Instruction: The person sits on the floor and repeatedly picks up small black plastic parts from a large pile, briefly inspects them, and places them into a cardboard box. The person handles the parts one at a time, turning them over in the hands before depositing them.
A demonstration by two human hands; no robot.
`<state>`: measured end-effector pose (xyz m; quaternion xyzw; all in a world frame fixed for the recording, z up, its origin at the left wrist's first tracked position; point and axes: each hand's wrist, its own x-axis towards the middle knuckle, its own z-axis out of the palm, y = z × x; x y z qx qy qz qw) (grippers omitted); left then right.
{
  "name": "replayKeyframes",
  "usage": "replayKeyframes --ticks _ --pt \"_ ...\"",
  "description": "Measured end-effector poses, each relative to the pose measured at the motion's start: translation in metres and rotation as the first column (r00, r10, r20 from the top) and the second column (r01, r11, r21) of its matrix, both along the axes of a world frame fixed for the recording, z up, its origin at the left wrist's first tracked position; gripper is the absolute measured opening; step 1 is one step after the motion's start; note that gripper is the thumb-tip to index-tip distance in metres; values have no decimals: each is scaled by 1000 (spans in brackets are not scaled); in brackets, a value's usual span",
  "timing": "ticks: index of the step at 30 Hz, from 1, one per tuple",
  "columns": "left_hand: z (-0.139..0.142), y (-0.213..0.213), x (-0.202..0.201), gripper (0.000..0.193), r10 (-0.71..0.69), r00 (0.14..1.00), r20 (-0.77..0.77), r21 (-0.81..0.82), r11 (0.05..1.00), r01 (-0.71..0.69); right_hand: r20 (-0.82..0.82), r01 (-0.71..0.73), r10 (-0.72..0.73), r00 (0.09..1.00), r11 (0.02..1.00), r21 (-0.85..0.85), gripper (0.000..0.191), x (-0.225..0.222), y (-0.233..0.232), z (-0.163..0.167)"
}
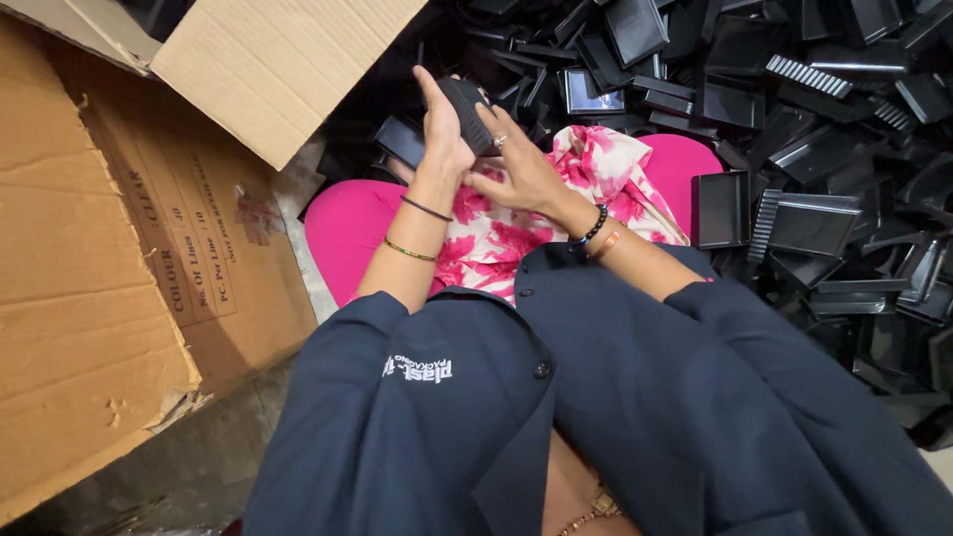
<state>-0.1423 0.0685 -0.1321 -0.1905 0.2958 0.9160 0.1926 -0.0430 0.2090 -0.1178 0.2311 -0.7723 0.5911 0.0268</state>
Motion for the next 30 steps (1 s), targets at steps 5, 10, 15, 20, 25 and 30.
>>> replayKeyframes --ticks 5,10,15,20,25,30 --pt "2 0 7 63 -89 952 -292 -430 901 -47 50 304 -328 943 915 265 52 2 14 0" --pt "49 -27 28 56 -541 566 -622 -783 448 -432 334 148 -76 939 970 -194 39 17 25 3" --pt "129 -105 -7 55 -373 305 -876 -353 66 -933 -8 180 -180 984 980 80 38 -10 62 22" --pt "153 -180 -34 62 -153 372 -916 -310 -318 -896 -413 656 -519 748 669 348 26 -63 137 33" --pt "95 -91 39 66 -367 424 -828 -519 211 -829 -584 802 -566 582 282 527 33 -103 169 33" --pt "38 12 58 42 -263 743 -615 -522 843 -134 -452 708 -632 629 225 670 19 -112 165 43"
